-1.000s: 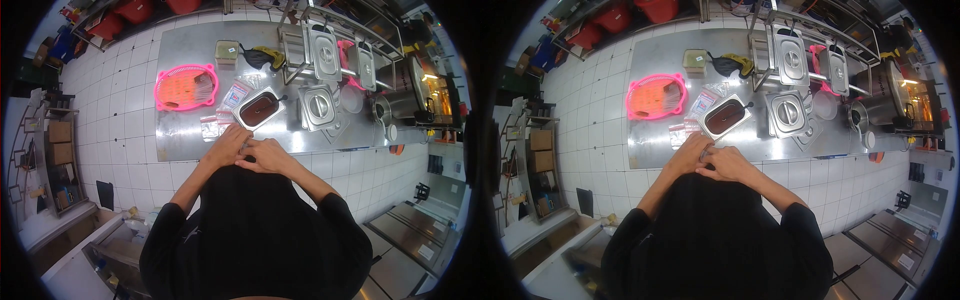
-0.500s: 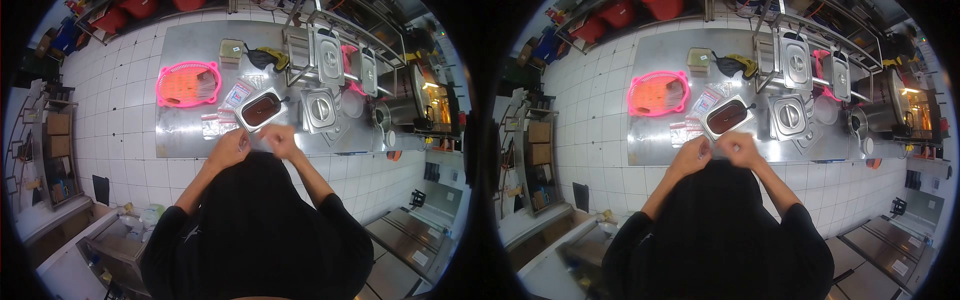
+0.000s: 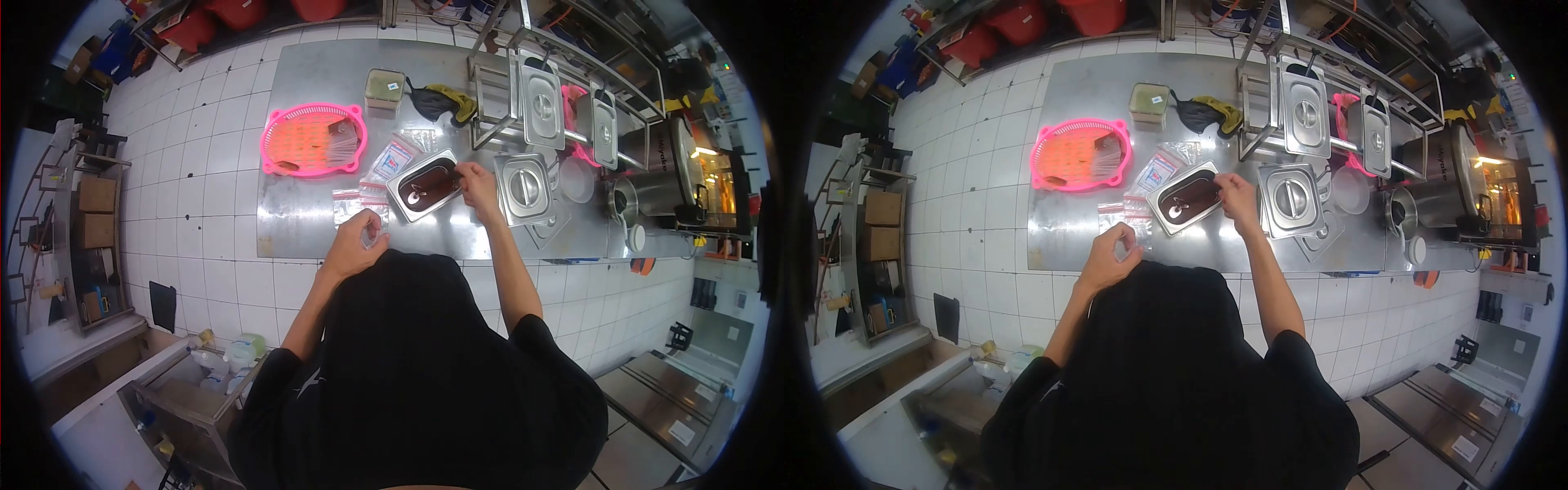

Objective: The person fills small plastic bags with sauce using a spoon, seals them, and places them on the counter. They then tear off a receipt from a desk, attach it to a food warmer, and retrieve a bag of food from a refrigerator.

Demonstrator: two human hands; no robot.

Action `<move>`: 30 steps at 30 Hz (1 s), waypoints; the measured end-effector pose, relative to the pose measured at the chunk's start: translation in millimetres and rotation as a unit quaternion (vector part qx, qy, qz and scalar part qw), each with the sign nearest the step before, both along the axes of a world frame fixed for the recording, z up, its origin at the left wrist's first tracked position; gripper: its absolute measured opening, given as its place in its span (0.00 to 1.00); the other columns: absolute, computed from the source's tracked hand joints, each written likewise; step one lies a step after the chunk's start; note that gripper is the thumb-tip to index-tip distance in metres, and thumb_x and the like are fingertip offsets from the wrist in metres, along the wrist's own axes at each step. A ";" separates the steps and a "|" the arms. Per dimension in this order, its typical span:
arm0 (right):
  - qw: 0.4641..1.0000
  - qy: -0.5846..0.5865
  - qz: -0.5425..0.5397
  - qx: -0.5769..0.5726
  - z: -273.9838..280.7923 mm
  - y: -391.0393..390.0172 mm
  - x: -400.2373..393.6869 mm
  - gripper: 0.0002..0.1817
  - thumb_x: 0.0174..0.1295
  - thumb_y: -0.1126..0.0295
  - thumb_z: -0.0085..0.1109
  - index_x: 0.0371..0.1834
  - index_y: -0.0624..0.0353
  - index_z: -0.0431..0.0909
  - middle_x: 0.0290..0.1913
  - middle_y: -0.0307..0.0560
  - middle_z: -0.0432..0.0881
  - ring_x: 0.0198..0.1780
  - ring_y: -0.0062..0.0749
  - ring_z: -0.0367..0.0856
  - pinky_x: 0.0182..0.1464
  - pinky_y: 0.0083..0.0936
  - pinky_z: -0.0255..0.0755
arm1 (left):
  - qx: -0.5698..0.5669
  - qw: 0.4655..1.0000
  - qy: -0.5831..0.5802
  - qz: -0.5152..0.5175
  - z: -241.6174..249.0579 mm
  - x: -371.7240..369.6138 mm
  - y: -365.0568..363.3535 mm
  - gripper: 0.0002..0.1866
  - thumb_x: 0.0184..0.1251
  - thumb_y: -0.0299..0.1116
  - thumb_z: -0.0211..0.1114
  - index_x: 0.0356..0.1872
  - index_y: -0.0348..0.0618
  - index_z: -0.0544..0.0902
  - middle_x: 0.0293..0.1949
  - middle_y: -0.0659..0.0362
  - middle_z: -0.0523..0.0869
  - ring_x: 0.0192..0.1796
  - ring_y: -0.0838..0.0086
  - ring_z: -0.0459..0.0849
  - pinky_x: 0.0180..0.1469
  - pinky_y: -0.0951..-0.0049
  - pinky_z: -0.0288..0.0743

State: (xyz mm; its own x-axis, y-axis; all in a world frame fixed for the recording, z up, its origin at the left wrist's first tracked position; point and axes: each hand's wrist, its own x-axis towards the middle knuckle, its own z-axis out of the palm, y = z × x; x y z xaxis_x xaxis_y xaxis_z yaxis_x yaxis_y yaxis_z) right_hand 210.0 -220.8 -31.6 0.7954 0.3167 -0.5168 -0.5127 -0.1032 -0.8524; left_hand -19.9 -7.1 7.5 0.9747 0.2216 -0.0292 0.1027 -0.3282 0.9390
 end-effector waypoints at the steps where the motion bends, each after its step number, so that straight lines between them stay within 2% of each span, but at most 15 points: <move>1: 0.996 -0.048 0.057 -0.039 -3.2 3.7 -4.6 0.15 0.72 0.59 0.57 0.52 0.58 0.79 0.22 0.33 0.76 0.15 0.12 0.61 0.16 0.14 0.50 | 0.002 1.000 -0.001 -0.001 2.7 1.2 -0.4 0.13 0.58 0.30 0.69 0.38 0.38 0.74 0.30 0.55 0.77 0.34 0.70 0.77 0.42 0.69 0.73; 2: 0.986 -0.096 0.112 -0.078 -7.1 5.9 -10.6 0.14 0.73 0.58 0.55 0.49 0.56 0.81 0.22 0.33 0.76 0.14 0.12 0.61 0.16 0.14 0.49 | 0.002 1.000 0.000 0.003 5.9 1.4 -1.5 0.15 0.58 0.30 0.70 0.40 0.38 0.73 0.32 0.55 0.76 0.36 0.70 0.76 0.42 0.69 0.72; 4: 0.984 -0.120 0.129 -0.037 -9.1 4.0 -21.5 0.16 0.76 0.58 0.52 0.49 0.59 0.80 0.24 0.35 0.77 0.15 0.12 0.61 0.17 0.15 0.50 | 0.000 1.000 0.000 0.004 5.1 1.5 -2.9 0.16 0.57 0.30 0.70 0.42 0.39 0.72 0.34 0.55 0.75 0.37 0.70 0.75 0.43 0.70 0.72; 6: 0.995 -0.053 0.083 0.034 -7.1 -3.0 -30.5 0.18 0.77 0.58 0.49 0.48 0.62 0.80 0.25 0.38 0.78 0.15 0.13 0.62 0.17 0.15 0.50 | -0.026 1.000 0.000 -0.013 -4.2 -0.7 -2.5 0.17 0.59 0.29 0.69 0.45 0.41 0.70 0.33 0.58 0.71 0.38 0.71 0.71 0.44 0.71 0.70; 7: 0.997 -0.046 0.063 0.030 -7.9 -7.5 -33.2 0.19 0.79 0.57 0.47 0.50 0.64 0.78 0.25 0.40 0.78 0.16 0.15 0.63 0.16 0.15 0.49 | -0.026 1.000 0.000 -0.013 -7.2 -1.0 -2.4 0.17 0.59 0.29 0.69 0.45 0.41 0.70 0.33 0.58 0.71 0.38 0.71 0.71 0.44 0.71 0.70; 11: 0.996 0.023 -0.020 0.089 -32.7 -35.9 -40.1 0.19 0.78 0.56 0.47 0.49 0.62 0.78 0.26 0.41 0.79 0.18 0.18 0.66 0.17 0.17 0.52 | -0.008 1.000 -0.009 0.019 -13.0 0.8 1.1 0.20 0.57 0.30 0.70 0.48 0.39 0.72 0.32 0.58 0.71 0.36 0.71 0.71 0.43 0.70 0.70; 13: 0.979 0.083 -0.074 0.168 -43.8 -47.9 -42.4 0.18 0.78 0.56 0.46 0.48 0.60 0.76 0.26 0.42 0.79 0.17 0.19 0.64 0.18 0.19 0.52 | 0.006 0.999 -0.012 0.032 -14.2 3.7 3.8 0.20 0.58 0.30 0.70 0.49 0.39 0.72 0.31 0.60 0.70 0.35 0.72 0.71 0.43 0.71 0.69; 15: 0.972 0.097 -0.099 0.189 -50.4 -56.2 -43.8 0.17 0.78 0.56 0.46 0.47 0.59 0.76 0.26 0.42 0.79 0.17 0.20 0.64 0.19 0.19 0.52 | -0.036 0.995 -0.035 0.082 -15.2 10.4 7.7 0.19 0.58 0.29 0.70 0.48 0.40 0.74 0.30 0.62 0.69 0.35 0.74 0.69 0.41 0.72 0.68; 19: 0.957 0.099 -0.142 0.234 -48.9 -67.8 -43.5 0.15 0.78 0.57 0.47 0.43 0.57 0.75 0.24 0.42 0.78 0.17 0.23 0.64 0.21 0.20 0.54 | -0.065 0.991 -0.068 0.095 -33.2 28.1 18.6 0.18 0.57 0.29 0.71 0.47 0.39 0.75 0.30 0.63 0.69 0.34 0.77 0.68 0.39 0.73 0.66; 22: 0.949 0.071 -0.180 0.251 -35.2 -71.4 -42.6 0.14 0.77 0.58 0.48 0.42 0.56 0.75 0.23 0.41 0.76 0.17 0.24 0.63 0.21 0.22 0.55 | -0.033 0.993 -0.068 0.087 -27.1 42.8 18.9 0.16 0.57 0.29 0.72 0.44 0.39 0.77 0.29 0.62 0.71 0.35 0.76 0.70 0.39 0.73 0.67; 24: 0.948 0.049 -0.184 0.256 -15.7 -72.3 -42.0 0.14 0.77 0.58 0.48 0.41 0.56 0.75 0.23 0.41 0.75 0.17 0.24 0.63 0.21 0.22 0.55 | 0.034 0.988 -0.137 0.062 -18.9 54.1 13.0 0.14 0.56 0.28 0.72 0.41 0.40 0.78 0.29 0.60 0.75 0.35 0.73 0.75 0.40 0.71 0.68; 30: 0.936 -0.013 -0.199 0.290 39.7 -73.5 -40.2 0.13 0.76 0.59 0.49 0.39 0.56 0.75 0.21 0.41 0.75 0.16 0.24 0.63 0.22 0.23 0.55 | 0.141 0.982 -0.127 0.022 -17.3 81.7 6.2 0.12 0.54 0.28 0.72 0.38 0.42 0.79 0.31 0.57 0.79 0.36 0.63 0.80 0.47 0.63 0.69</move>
